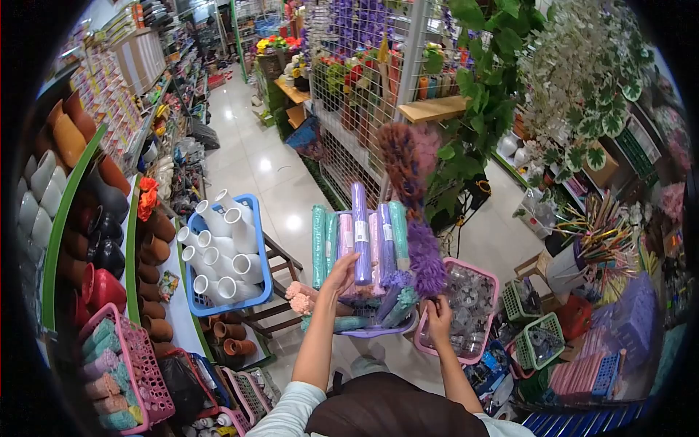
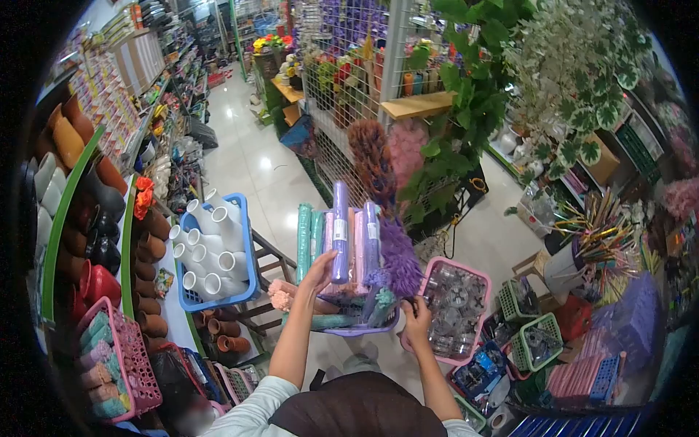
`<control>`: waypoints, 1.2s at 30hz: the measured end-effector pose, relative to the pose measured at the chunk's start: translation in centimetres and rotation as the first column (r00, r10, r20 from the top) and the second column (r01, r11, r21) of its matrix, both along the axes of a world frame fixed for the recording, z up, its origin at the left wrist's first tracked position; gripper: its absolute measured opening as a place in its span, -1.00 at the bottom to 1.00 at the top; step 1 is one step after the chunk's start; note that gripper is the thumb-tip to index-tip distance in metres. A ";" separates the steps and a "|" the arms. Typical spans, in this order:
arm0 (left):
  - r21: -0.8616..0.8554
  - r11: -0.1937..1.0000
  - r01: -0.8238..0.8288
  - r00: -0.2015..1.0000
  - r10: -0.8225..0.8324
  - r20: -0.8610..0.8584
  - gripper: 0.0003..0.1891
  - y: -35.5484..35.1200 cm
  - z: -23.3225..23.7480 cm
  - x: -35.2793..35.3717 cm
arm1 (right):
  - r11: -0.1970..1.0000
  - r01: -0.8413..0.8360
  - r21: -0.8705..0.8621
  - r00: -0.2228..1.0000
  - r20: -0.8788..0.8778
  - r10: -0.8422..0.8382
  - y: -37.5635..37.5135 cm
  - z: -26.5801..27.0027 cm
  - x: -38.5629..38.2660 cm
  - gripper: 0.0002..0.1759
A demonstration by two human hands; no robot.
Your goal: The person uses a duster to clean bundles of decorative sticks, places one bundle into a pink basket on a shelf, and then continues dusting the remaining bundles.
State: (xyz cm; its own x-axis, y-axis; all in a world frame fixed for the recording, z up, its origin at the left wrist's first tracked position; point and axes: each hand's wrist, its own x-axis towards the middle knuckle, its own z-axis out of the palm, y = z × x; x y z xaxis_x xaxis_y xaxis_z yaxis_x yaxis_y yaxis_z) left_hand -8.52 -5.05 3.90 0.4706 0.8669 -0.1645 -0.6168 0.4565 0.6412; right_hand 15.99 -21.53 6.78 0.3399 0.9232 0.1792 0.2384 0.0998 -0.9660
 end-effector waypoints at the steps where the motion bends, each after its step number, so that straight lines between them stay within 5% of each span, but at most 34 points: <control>1: 0.045 0.999 -0.010 0.999 0.009 0.041 -0.52 -0.9 2.1 -0.5 | 0.998 -0.001 0.062 0.995 0.102 -0.005 0.1 -0.2 0.8 -0.79; 3: 0.140 0.990 -0.037 0.992 0.020 0.122 -0.42 -2.4 6.4 -1.3 | 0.982 -0.015 0.189 0.987 0.161 -0.016 0.6 0.0 1.6 -0.76; 7: 0.194 0.978 -0.070 0.988 0.041 0.149 -0.43 -1.7 6.7 -3.6 | 0.997 -0.066 0.043 0.926 0.375 0.045 1.5 1.9 3.4 -0.68; 11: 0.145 0.981 -0.127 0.986 0.140 -0.088 -0.56 -2.5 7.2 -4.9 | 0.978 -0.159 0.134 0.756 0.653 0.033 1.1 4.4 4.4 -0.70; 13: 0.214 0.969 0.122 0.884 -0.204 0.420 -0.48 -2.2 6.4 -5.7 | 0.954 -0.269 0.135 0.618 0.784 0.063 1.4 5.2 5.8 -0.70; 16: 0.187 0.978 0.089 0.862 -0.170 0.478 -0.48 -3.3 5.5 -7.3 | 0.937 -0.329 0.117 0.548 0.832 0.089 2.2 5.7 6.2 -0.74; 18: 0.178 0.947 -0.268 0.958 0.243 0.150 -0.54 -4.8 5.7 -7.8 | 0.947 -0.262 0.185 0.574 0.819 -0.001 3.6 6.5 5.5 -0.76; 19: 0.161 0.978 -0.136 0.959 0.089 0.270 -0.55 -5.6 6.9 -8.4 | 0.950 -0.227 0.214 0.585 0.810 -0.043 4.2 6.8 5.2 -0.77; 21: 0.247 0.966 -0.071 0.996 0.057 0.064 -0.54 -6.8 8.3 -9.0 | 0.957 -0.137 0.257 0.653 0.749 -0.108 5.7 7.2 4.1 -0.81; 23: 0.290 0.956 -0.050 0.992 0.015 0.124 -0.53 -7.6 8.5 -9.2 | 0.959 -0.048 0.278 0.728 0.667 -0.157 6.6 9.0 2.2 -0.81; 27: 0.308 0.914 -0.264 0.964 0.237 0.120 -0.54 -10.1 12.8 -9.8 | 0.923 -0.280 0.265 0.678 0.735 -0.006 6.1 9.8 1.6 -0.78; 29: 0.268 0.923 -0.275 0.959 0.242 0.150 -0.53 -9.4 9.3 -12.4 | 0.869 -0.427 0.250 0.574 0.818 0.046 4.8 9.5 1.5 -0.79; 30: 0.385 0.872 -0.301 0.943 0.332 -0.016 -0.50 -7.8 8.9 -12.7 | 0.842 -0.495 0.217 0.521 0.849 0.087 4.3 8.9 1.6 -0.79; 31: 0.270 0.911 -0.312 0.948 0.280 0.151 -0.50 -10.0 12.3 -12.8 | 0.809 -0.559 0.181 0.464 0.877 0.125 3.9 8.2 1.9 -0.78; 33: 0.386 0.920 -0.062 0.951 -0.063 0.302 -0.52 -10.0 11.6 -14.3 | 0.811 -0.548 0.204 0.472 0.876 0.099 3.9 6.7 1.9 -0.77; 34: 0.566 0.803 -0.187 0.952 0.290 -0.097 -0.52 -9.9 11.1 -13.9 | 0.825 -0.518 0.227 0.500 0.862 0.078 4.0 6.8 1.5 -0.78; 36: 0.446 0.865 -0.231 0.957 0.284 -0.057 -0.50 -10.7 11.2 -13.8 | 0.834 -0.445 0.326 0.626 0.780 0.029 4.0 8.3 0.2 -0.81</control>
